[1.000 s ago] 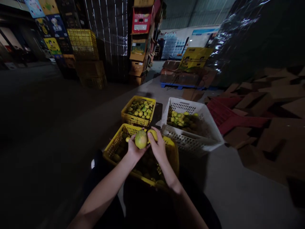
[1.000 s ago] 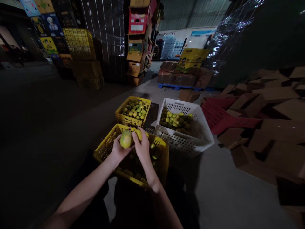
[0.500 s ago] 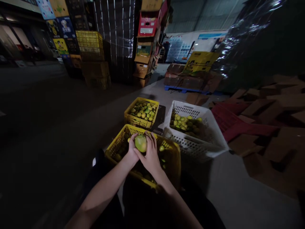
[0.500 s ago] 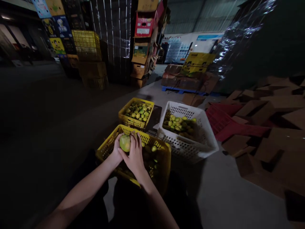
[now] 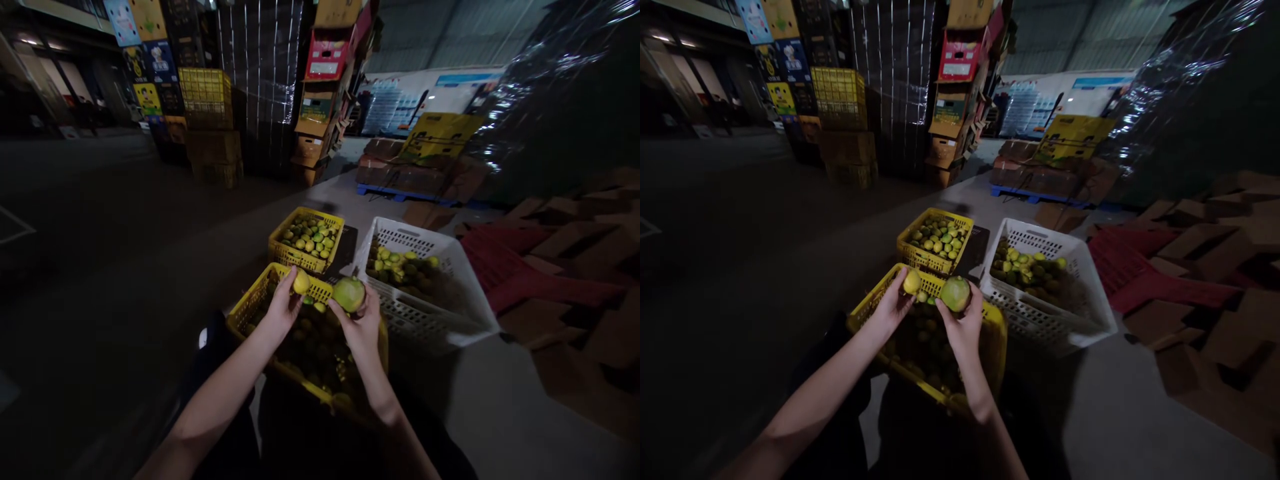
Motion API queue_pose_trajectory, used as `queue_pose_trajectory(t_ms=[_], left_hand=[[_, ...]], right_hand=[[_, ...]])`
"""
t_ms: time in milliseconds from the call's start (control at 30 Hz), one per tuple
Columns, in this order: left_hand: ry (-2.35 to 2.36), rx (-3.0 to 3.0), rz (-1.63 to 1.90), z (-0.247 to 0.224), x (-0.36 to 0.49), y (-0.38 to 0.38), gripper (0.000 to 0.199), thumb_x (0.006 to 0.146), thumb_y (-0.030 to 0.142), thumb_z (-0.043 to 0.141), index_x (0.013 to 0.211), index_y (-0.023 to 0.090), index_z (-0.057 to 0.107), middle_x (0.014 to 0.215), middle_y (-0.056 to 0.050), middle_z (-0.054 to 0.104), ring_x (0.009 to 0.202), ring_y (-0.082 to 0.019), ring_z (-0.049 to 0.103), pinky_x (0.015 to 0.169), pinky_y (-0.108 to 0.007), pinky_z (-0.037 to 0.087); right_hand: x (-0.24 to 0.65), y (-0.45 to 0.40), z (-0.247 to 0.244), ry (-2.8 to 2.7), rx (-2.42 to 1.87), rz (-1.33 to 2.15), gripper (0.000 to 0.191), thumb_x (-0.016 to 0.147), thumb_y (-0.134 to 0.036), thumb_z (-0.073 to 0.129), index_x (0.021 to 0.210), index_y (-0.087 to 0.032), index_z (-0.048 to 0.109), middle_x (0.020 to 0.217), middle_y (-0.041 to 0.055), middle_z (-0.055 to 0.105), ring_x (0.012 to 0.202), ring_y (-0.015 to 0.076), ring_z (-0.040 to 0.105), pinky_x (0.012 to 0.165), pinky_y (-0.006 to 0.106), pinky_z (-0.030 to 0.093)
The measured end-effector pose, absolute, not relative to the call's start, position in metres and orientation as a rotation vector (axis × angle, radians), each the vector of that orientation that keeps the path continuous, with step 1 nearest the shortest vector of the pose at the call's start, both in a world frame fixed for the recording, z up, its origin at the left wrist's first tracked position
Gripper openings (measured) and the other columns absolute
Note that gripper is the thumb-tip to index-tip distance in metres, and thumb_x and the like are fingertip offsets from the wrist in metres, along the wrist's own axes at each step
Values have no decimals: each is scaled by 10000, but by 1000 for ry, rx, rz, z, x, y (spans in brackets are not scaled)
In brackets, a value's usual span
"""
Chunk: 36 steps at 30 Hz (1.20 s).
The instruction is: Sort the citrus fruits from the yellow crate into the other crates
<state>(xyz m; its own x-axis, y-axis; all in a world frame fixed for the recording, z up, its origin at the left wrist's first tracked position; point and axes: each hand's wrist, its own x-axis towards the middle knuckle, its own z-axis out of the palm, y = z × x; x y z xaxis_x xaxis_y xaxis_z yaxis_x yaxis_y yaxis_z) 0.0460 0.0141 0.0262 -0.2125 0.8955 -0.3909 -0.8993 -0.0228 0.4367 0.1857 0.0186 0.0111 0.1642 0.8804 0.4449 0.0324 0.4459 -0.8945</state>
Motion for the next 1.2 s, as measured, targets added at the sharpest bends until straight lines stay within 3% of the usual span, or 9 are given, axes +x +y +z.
queue_pose_trajectory(t_ms=[167, 367, 633, 767, 900, 1000, 1067, 1200], left_hand=[[697, 146, 1667, 32, 51, 9, 214, 781, 315, 711, 881, 127, 693, 854, -48, 706, 718, -129, 631, 621, -206, 484], [704, 256, 1834, 31, 64, 3, 213, 684, 315, 731, 797, 138, 699, 789, -12, 700, 733, -129, 638, 746, -226, 472], [610, 165, 1773, 36, 55, 3, 221, 692, 364, 637, 685, 144, 639, 669, 10, 639, 625, -103, 597, 668, -216, 455], [663, 200, 1699, 37, 57, 1, 239, 713, 371, 590, 736, 142, 653, 705, 0, 651, 623, -113, 590, 594, -217, 431], [759, 249, 1665, 34, 59, 3, 296, 750, 420, 549, 814, 149, 649, 765, -20, 672, 721, -153, 618, 635, -236, 447], [896, 365, 1610, 27, 58, 5, 324, 788, 466, 516, 850, 168, 627, 736, -12, 665, 725, -162, 615, 617, -236, 437], [992, 465, 1486, 21, 57, 5, 340, 786, 497, 523, 843, 174, 614, 688, -1, 646, 634, -141, 581, 552, -226, 403], [1054, 602, 1234, 15, 55, 3, 424, 767, 588, 504, 711, 172, 556, 533, 21, 541, 442, -86, 428, 444, -207, 290]], right_hand=[[185, 17, 11, -1281, -942, 923, 676, 584, -348, 820, 1180, -207, 534, 1198, 120, 627, 1069, 276, 620, 973, 462, 485], [176, 10, 7, -1394, -879, 1019, 692, 590, -340, 819, 1224, -218, 568, 1290, 121, 609, 1155, 306, 598, 989, 472, 499], [172, 9, 3, -1450, -779, 1087, 645, 620, -282, 807, 1221, -241, 579, 1313, 98, 597, 1204, 296, 569, 1017, 457, 482], [172, 9, 4, -1393, -778, 1131, 674, 588, -267, 827, 1215, -233, 583, 1300, 96, 608, 1192, 292, 577, 1028, 449, 471], [176, 11, 9, -1333, -807, 1131, 667, 557, -266, 842, 1179, -228, 602, 1256, 87, 635, 1151, 284, 597, 997, 437, 494], [183, 13, 17, -1281, -880, 1128, 608, 533, -263, 855, 1097, -223, 633, 1122, 71, 690, 1011, 260, 652, 873, 391, 561], [187, 12, 23, -1237, -919, 1170, 524, 543, -280, 854, 1020, -228, 643, 964, 42, 715, 821, 223, 680, 688, 336, 594], [190, 9, 32, -1113, -938, 1362, 419, 626, -398, 810, 941, -230, 591, 645, -21, 660, 436, 156, 584, 373, 274, 484]])
